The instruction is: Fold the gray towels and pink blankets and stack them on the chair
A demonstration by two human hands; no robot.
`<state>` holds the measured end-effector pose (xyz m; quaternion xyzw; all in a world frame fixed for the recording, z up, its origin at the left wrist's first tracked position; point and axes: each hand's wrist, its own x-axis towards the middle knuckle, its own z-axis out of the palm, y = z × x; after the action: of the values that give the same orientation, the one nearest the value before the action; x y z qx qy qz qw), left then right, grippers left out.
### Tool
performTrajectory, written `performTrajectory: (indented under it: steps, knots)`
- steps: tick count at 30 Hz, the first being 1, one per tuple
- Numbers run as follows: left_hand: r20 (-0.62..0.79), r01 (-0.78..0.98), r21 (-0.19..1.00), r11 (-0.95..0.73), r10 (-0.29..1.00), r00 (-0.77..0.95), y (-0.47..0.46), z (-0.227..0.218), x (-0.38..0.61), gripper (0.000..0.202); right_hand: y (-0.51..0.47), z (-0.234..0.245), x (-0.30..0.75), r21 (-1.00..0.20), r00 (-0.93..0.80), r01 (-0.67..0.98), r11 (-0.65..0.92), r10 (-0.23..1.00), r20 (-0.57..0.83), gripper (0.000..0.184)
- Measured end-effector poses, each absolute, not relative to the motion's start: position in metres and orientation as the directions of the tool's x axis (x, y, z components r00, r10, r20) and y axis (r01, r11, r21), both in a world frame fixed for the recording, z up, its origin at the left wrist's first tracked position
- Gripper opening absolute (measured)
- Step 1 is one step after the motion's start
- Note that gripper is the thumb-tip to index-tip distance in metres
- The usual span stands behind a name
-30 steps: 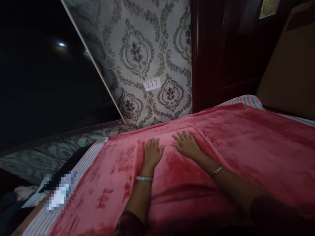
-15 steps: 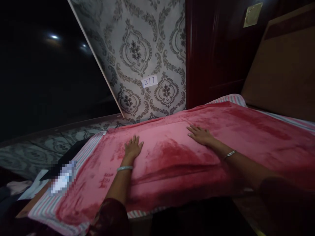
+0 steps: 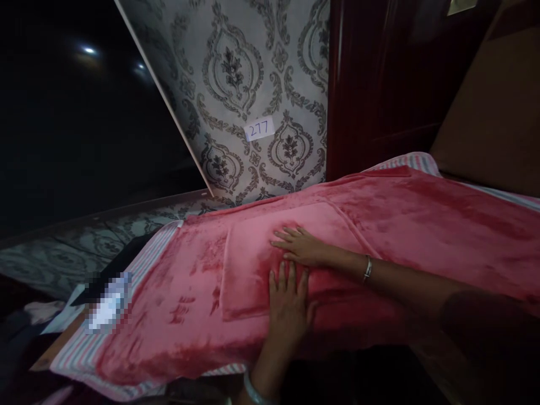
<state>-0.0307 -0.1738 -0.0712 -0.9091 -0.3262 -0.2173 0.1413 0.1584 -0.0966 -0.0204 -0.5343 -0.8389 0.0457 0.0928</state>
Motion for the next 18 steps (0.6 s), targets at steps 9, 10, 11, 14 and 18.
performTrajectory:
  steps: [9,10,11,14,18]
  knots:
    - [0.537,0.609,-0.027,-0.793,0.502,0.678,-0.168,-0.087,-0.038,0.071,-0.006,-0.02,0.185,-0.192,-0.292,0.939,0.286,0.956,-0.005,0.062]
    - [0.529,0.61,-0.008,-0.792,0.514,0.675,-0.168,-0.088,-0.038,0.072,0.002,-0.02,0.187,-0.213,-0.27,0.942,0.258,0.963,-0.027,0.062]
    - [0.517,0.611,0.006,-0.792,0.525,0.676,-0.168,-0.09,-0.039,0.073,0.01,-0.02,0.189,-0.235,-0.246,0.945,0.229,0.968,-0.045,0.063]
    - [0.483,0.598,0.016,-0.801,0.53,0.697,-0.166,-0.097,-0.04,0.078,0.028,-0.025,0.195,-0.283,-0.172,0.948,0.144,0.982,-0.077,0.062]
    - [0.47,0.601,0.002,-0.799,0.531,0.705,-0.164,-0.102,-0.04,0.081,0.036,-0.036,0.201,-0.32,-0.128,0.942,0.103,0.99,-0.059,0.061]
